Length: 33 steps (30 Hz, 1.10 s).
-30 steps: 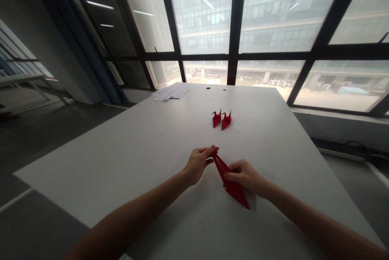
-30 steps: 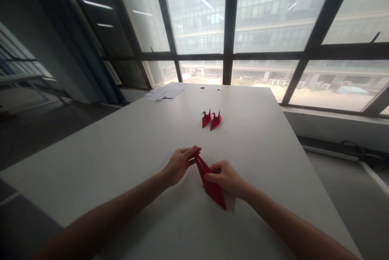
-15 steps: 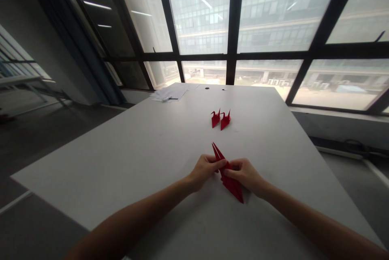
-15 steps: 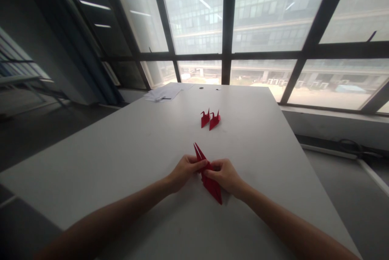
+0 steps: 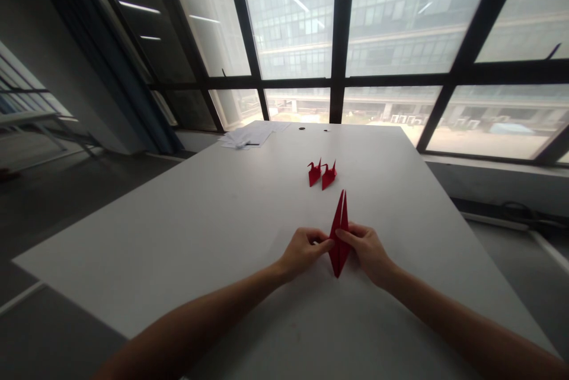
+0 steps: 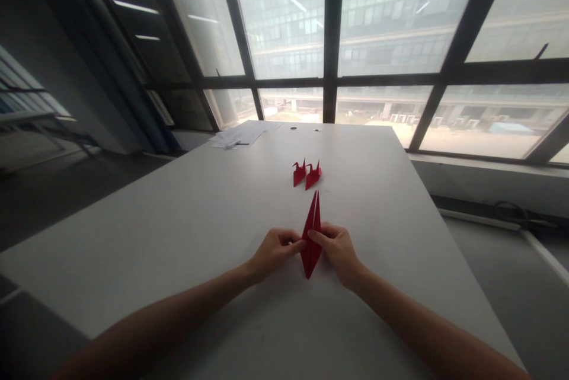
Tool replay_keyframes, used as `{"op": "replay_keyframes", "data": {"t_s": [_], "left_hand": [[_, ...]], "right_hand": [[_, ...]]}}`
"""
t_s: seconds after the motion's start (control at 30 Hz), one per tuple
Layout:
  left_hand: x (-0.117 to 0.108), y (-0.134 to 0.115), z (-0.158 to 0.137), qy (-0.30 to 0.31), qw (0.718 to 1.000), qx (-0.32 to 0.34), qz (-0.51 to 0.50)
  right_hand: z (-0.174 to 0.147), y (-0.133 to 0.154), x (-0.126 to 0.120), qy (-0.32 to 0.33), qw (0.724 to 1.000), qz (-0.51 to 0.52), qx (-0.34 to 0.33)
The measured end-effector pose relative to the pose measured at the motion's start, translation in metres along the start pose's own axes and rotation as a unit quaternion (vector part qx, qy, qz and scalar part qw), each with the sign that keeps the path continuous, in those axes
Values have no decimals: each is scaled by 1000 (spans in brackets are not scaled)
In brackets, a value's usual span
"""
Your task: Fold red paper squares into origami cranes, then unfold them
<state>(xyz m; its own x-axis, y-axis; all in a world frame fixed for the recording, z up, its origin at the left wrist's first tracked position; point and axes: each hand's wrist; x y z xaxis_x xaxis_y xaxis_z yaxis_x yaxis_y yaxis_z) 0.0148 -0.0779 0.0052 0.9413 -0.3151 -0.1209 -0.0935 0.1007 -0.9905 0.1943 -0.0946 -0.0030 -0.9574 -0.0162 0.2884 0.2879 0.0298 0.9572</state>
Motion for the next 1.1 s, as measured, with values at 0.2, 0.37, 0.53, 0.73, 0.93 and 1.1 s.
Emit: {"op": "replay_keyframes", "data": {"t_s": [0.2, 0.37, 0.53, 0.73, 0.93, 1.1], "left_hand": [[2, 2, 2, 1, 1000, 12, 2], [0, 1, 3, -14, 1000, 19, 3], [-5, -8, 5, -36, 999, 37, -14], [-13, -11, 8, -41, 998, 51, -9], [-17, -7, 10, -24, 998, 49, 24], [-18, -6, 11, -27, 996, 71, -42]], "right_hand": [[1, 0, 2, -1, 1000, -11, -17], [2, -1, 4, 0, 998, -55, -25], [4, 4, 2, 3, 995, -78, -60], [8, 9, -4, -25, 974, -170, -145], [3, 3, -3, -46, 958, -214, -185], [3, 1, -6, -31, 933, -241, -267]]}}
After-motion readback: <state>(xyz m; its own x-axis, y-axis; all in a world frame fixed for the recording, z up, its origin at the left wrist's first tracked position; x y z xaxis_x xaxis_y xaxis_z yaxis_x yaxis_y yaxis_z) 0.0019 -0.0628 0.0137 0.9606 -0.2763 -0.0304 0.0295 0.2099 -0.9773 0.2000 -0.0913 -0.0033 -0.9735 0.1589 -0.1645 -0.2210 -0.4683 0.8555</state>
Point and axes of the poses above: each hand's wrist, its own z-axis towards the middle knuckle, its own x-axis out of the palm, y = z × x, and after that the axes turned 5 degrees about -y, right-handed
